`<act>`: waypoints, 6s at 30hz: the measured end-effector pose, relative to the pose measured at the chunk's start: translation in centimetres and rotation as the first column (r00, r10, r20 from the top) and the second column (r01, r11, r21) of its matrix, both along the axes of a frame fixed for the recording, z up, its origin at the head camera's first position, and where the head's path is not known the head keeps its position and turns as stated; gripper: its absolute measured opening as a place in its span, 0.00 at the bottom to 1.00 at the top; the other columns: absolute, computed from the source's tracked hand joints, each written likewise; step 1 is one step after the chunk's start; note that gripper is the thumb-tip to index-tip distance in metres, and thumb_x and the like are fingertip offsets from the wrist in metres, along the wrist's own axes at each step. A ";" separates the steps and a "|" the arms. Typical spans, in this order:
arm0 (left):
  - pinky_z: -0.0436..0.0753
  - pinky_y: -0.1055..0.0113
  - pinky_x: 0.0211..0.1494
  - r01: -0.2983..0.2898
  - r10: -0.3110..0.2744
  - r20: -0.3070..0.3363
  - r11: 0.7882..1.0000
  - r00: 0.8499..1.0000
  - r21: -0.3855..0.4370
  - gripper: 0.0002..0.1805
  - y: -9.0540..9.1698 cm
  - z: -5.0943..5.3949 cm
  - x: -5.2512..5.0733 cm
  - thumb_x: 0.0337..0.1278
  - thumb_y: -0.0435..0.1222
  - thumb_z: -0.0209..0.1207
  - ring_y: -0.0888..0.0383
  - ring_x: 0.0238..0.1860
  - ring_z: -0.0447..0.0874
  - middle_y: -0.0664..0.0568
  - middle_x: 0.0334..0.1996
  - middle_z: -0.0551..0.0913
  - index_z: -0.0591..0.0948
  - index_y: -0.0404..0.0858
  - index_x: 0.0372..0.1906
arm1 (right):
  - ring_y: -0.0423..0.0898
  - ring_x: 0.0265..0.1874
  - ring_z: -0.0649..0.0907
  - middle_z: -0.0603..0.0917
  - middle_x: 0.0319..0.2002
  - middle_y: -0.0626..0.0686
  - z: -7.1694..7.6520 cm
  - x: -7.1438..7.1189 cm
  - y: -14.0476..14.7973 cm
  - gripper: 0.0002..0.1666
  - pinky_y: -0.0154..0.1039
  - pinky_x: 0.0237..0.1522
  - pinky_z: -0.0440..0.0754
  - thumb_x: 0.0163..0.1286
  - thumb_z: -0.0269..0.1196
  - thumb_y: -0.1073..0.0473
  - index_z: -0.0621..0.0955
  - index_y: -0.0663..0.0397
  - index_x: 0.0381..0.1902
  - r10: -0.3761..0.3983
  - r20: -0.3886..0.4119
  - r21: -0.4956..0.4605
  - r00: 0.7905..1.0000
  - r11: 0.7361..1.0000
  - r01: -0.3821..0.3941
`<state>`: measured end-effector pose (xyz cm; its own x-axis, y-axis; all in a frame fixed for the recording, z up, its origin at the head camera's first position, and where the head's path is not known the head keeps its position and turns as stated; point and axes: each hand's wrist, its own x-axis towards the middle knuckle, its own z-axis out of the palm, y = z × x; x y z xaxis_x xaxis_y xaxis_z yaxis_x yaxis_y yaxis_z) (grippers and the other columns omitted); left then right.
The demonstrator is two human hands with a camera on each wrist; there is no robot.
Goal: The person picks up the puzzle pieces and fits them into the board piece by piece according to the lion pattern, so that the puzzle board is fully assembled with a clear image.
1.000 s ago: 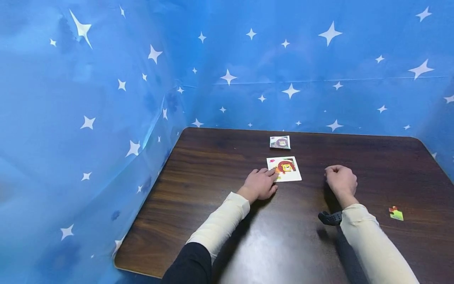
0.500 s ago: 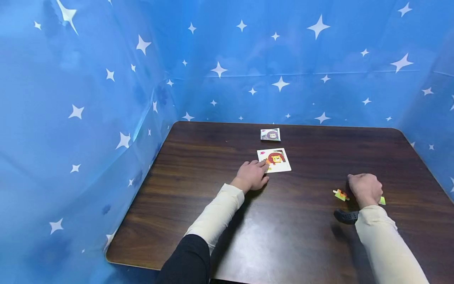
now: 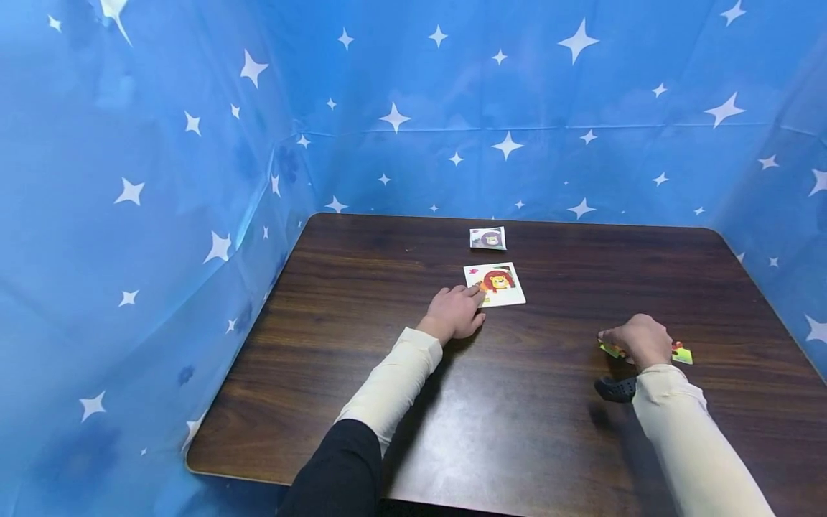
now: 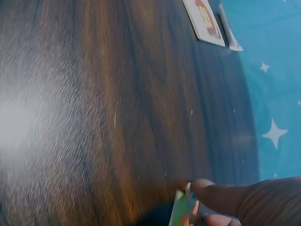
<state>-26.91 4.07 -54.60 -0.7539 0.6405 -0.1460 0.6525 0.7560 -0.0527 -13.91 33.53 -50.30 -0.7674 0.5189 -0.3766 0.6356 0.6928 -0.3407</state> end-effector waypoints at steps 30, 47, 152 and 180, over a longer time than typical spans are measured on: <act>0.71 0.54 0.72 -0.013 0.013 0.016 1.000 1.000 0.000 0.33 -0.1 0.0 0.1 0.76 0.55 0.45 0.55 0.76 0.65 0.56 0.79 0.62 0.63 0.49 0.79 | 0.70 0.47 0.83 0.81 0.49 0.77 -0.6 -2.7 -0.5 0.34 0.56 0.40 0.84 0.67 0.64 0.48 0.79 0.80 0.50 -0.005 -0.005 0.044 1.000 0.999 0.006; 0.70 0.56 0.73 -0.028 0.028 0.013 0.999 1.000 -0.021 0.34 -0.1 0.2 0.4 0.76 0.56 0.45 0.57 0.77 0.62 0.57 0.80 0.60 0.61 0.50 0.80 | 0.73 0.61 0.71 0.77 0.56 0.76 -1.9 -5.0 -1.4 0.26 0.66 0.60 0.69 0.57 0.54 0.67 0.79 0.68 0.55 0.110 -0.361 0.038 0.926 0.994 -0.104; 0.76 0.57 0.65 -0.026 0.026 -0.009 0.999 1.000 -0.021 0.33 0.1 0.0 -0.4 0.73 0.59 0.47 0.57 0.70 0.71 0.61 0.76 0.66 0.60 0.63 0.79 | 0.66 0.54 0.81 0.87 0.50 0.63 -3.0 -12.0 -14.4 0.16 0.60 0.56 0.73 0.64 0.56 0.63 0.87 0.58 0.44 0.048 -0.433 -0.114 0.900 0.988 -0.108; 0.75 0.58 0.64 -0.021 0.020 -0.016 0.999 1.000 -0.042 0.30 0.6 0.4 0.1 0.73 0.59 0.47 0.56 0.68 0.70 0.59 0.75 0.66 0.62 0.65 0.77 | 0.61 0.50 0.78 0.87 0.48 0.62 -1.3 -10.2 -8.9 0.22 0.58 0.57 0.70 0.76 0.48 0.57 0.85 0.57 0.56 -0.091 -0.422 -0.207 0.902 0.978 0.002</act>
<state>-26.84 4.64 -54.18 -0.7691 0.6187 -0.1606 0.6359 0.7660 -0.0947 -24.11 24.63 -51.60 -0.8537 0.5077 -0.1156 0.4276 0.5569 -0.7121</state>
